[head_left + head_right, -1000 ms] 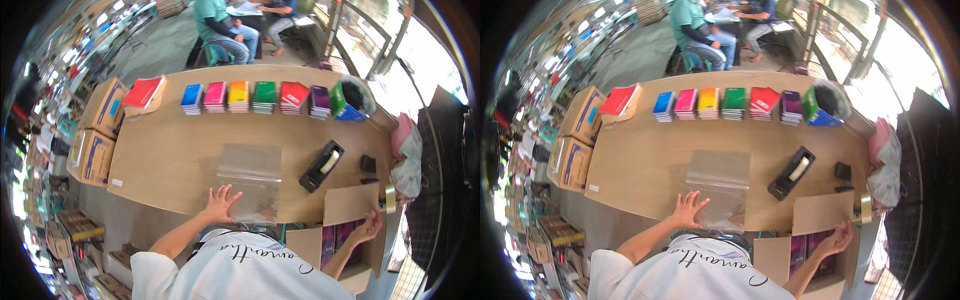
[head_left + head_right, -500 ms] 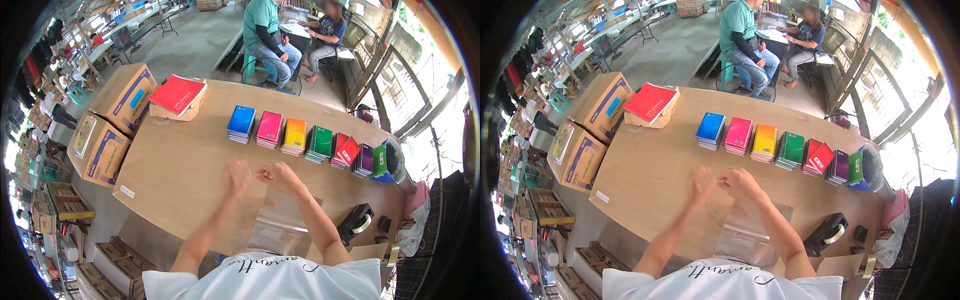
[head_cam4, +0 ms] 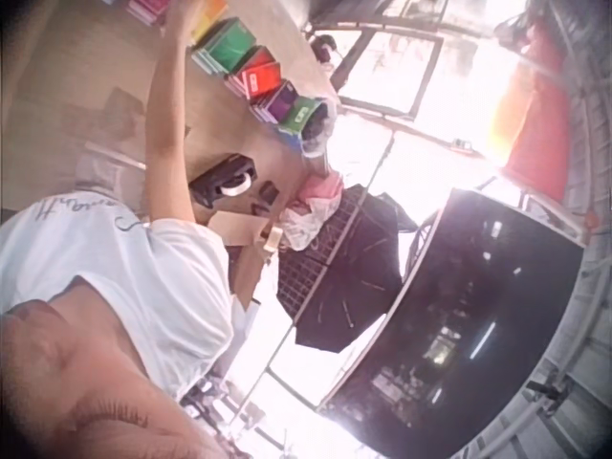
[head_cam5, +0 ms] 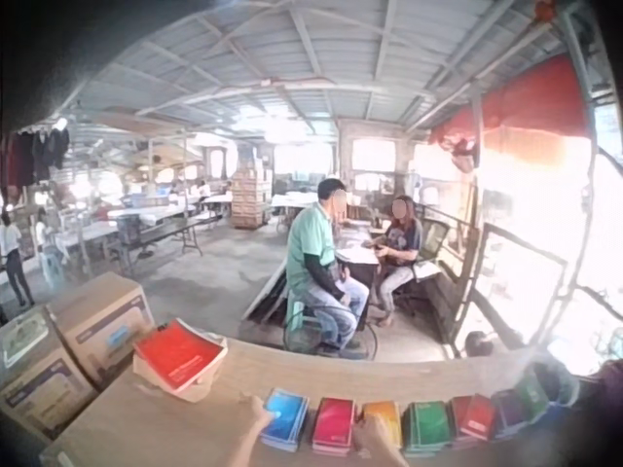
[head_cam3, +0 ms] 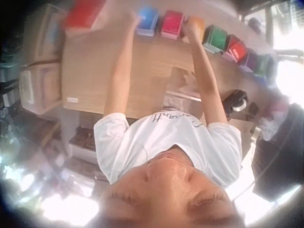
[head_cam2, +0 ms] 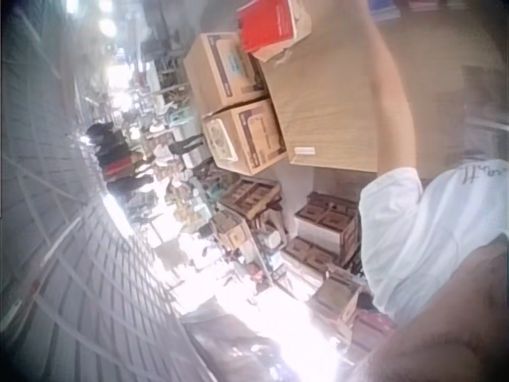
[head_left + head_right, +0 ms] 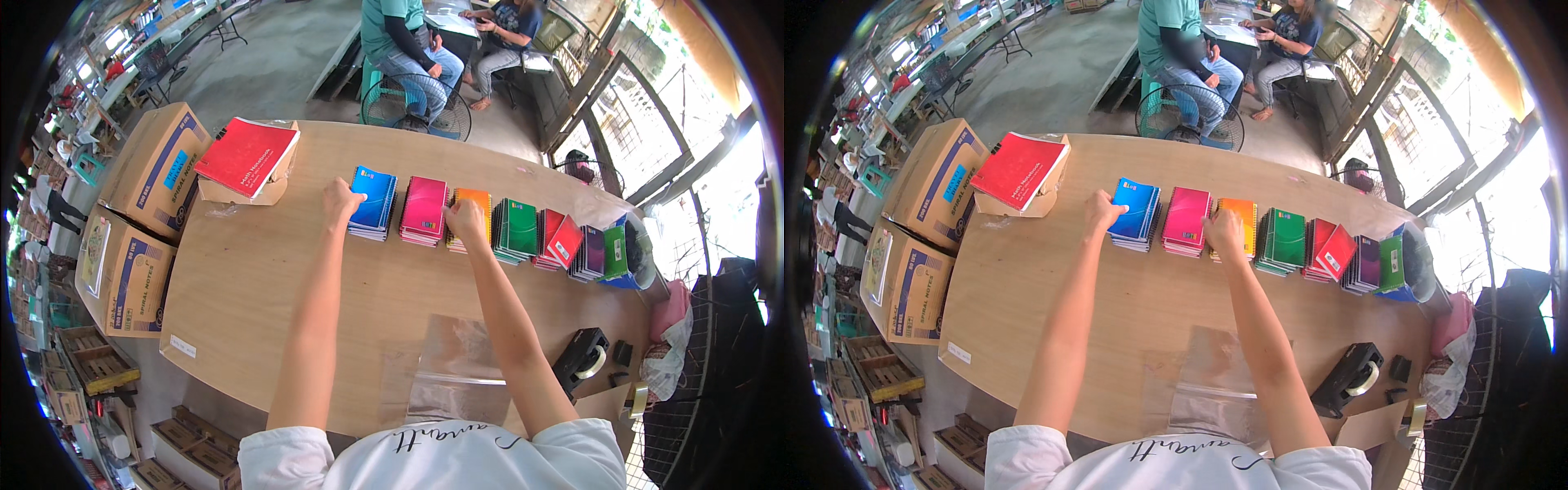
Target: The person selects several colorful notebooks from stacks on a table, gathers them into a bundle, and places the bundle into a plastic bag. They then seal the bag using tape and place the packaged notebooks into a cardboard box.
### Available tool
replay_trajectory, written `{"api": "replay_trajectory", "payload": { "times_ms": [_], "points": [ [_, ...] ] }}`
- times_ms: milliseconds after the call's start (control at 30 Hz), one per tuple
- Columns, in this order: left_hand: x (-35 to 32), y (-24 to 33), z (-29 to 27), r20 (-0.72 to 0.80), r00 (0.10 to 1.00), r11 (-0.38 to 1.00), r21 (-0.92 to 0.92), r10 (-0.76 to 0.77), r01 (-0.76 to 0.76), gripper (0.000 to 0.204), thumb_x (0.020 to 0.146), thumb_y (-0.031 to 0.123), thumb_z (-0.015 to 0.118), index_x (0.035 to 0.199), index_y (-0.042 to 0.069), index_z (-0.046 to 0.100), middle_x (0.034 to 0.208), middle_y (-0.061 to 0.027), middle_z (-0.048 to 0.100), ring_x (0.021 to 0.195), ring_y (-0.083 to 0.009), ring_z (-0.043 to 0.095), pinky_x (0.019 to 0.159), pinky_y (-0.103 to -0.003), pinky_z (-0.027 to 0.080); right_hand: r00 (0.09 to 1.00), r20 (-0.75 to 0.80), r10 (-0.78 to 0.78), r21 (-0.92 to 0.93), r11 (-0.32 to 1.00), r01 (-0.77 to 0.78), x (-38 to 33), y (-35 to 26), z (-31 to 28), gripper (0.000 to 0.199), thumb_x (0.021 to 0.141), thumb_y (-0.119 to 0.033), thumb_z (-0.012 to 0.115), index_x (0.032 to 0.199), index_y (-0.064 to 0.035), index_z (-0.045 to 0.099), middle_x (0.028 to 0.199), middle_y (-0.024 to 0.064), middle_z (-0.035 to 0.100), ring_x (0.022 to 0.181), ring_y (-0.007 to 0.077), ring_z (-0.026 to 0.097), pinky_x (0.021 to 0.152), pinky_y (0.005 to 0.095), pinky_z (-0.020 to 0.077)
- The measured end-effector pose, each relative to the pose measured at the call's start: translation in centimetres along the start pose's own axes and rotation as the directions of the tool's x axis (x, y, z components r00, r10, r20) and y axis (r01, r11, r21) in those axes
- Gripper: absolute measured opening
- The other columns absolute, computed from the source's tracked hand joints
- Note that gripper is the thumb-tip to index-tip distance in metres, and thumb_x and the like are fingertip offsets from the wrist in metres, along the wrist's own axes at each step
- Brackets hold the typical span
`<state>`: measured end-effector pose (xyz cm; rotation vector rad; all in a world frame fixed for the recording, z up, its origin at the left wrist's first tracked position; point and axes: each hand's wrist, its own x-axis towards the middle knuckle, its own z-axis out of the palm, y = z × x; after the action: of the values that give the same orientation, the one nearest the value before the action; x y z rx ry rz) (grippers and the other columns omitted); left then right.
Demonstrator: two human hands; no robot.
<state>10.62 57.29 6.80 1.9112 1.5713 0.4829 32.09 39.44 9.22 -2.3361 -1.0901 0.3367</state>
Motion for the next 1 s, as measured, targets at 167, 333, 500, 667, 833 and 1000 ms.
{"api": "replay_trajectory", "payload": {
  "times_ms": [167, 333, 500, 667, 833, 1000],
  "points": [
    [-5.4, -1.7, -1.3, 0.142, 0.989, 0.498, -0.862, 0.047, 0.100, 0.050, 0.074, 0.014, 0.074, 0.118, 0.001, 0.053, 0.104, -0.0148, 0.065, 0.094, -0.0245, 0.064, 0.080, -0.037, 0.054, 0.998, 0.052, 0.031, -0.073, 0.997, -0.027, 1.6, -0.5, 0.7, 0.053, 0.075, -0.044, 0.074, 0.102, 0.0010, 0.064, 0.109, 0.0226, 0.061, 0.106, 0.0360, 0.058, 0.091, 0.0425, 0.0470],
    [-16.6, -0.8, 0.0, 0.314, 0.949, -0.076, -0.946, 0.037, 0.316, 0.049, 0.080, 0.013, 0.070, 0.124, 0.003, 0.049, 0.113, -0.0100, 0.062, 0.098, -0.0217, 0.063, 0.087, -0.040, 0.054, 1.000, 0.008, -0.015, -0.165, 0.986, 0.016, -1.3, -4.7, 2.2, 0.099, 0.069, -0.048, 0.078, 0.137, 0.0060, 0.033, 0.144, 0.0241, 0.030, 0.132, 0.0424, 0.033, 0.104, 0.0476, 0.0372],
    [-19.5, -5.0, 3.2, 0.455, 0.890, -0.275, -0.855, 0.012, 0.440, 0.049, 0.083, 0.009, 0.067, 0.127, 0.004, 0.046, 0.115, -0.0111, 0.060, 0.100, -0.0255, 0.063, 0.088, -0.041, 0.054, 0.879, 0.171, -0.446, -0.344, 0.808, 0.477, -4.1, -1.4, 5.5, 0.090, 0.074, -0.034, 0.076, 0.143, 0.0002, 0.029, 0.148, 0.0237, 0.027, 0.138, 0.0394, 0.026, 0.110, 0.0472, 0.0311],
    [-20.3, -7.1, 4.4, 0.455, 0.890, -0.327, -0.844, -0.014, 0.426, 0.049, 0.083, 0.011, 0.067, 0.127, 0.003, 0.046, 0.117, -0.0132, 0.059, 0.100, -0.0278, 0.063, 0.088, -0.043, 0.054, 0.762, 0.277, -0.586, -0.047, 0.783, 0.620, -2.5, 1.4, 3.8, 0.070, 0.081, -0.015, 0.067, 0.142, -0.0027, 0.033, 0.145, 0.0224, 0.036, 0.135, 0.0393, 0.034, 0.109, 0.0477, 0.0319],
    [-20.8, -6.0, 6.6, 0.508, 0.861, -0.283, -0.828, -0.015, 0.483, 0.047, 0.084, 0.011, 0.065, 0.127, 0.004, 0.046, 0.117, -0.0135, 0.059, 0.101, -0.0280, 0.062, 0.087, -0.043, 0.054, 0.668, 0.044, -0.743, -0.471, 0.574, 0.670, -3.1, 2.2, 5.3, 0.046, 0.084, -0.012, 0.061, 0.128, -0.0037, 0.052, 0.128, 0.0159, 0.053, 0.122, 0.0319, 0.049, 0.101, 0.0432, 0.0411],
    [-23.0, -6.0, 7.2, 0.456, 0.889, -0.183, -0.878, -0.046, 0.442, 0.048, 0.086, 0.014, 0.065, 0.128, 0.002, 0.045, 0.118, -0.0133, 0.059, 0.103, -0.0278, 0.062, 0.089, -0.044, 0.053, 0.765, -0.178, -0.619, 0.146, 0.752, 0.643, -4.5, 1.5, 2.5, 0.034, 0.082, -0.004, 0.060, 0.115, -0.0075, 0.064, 0.115, 0.0099, 0.062, 0.090, 0.0242, 0.060, 0.078, 0.0389, 0.0514]
  ]
}}
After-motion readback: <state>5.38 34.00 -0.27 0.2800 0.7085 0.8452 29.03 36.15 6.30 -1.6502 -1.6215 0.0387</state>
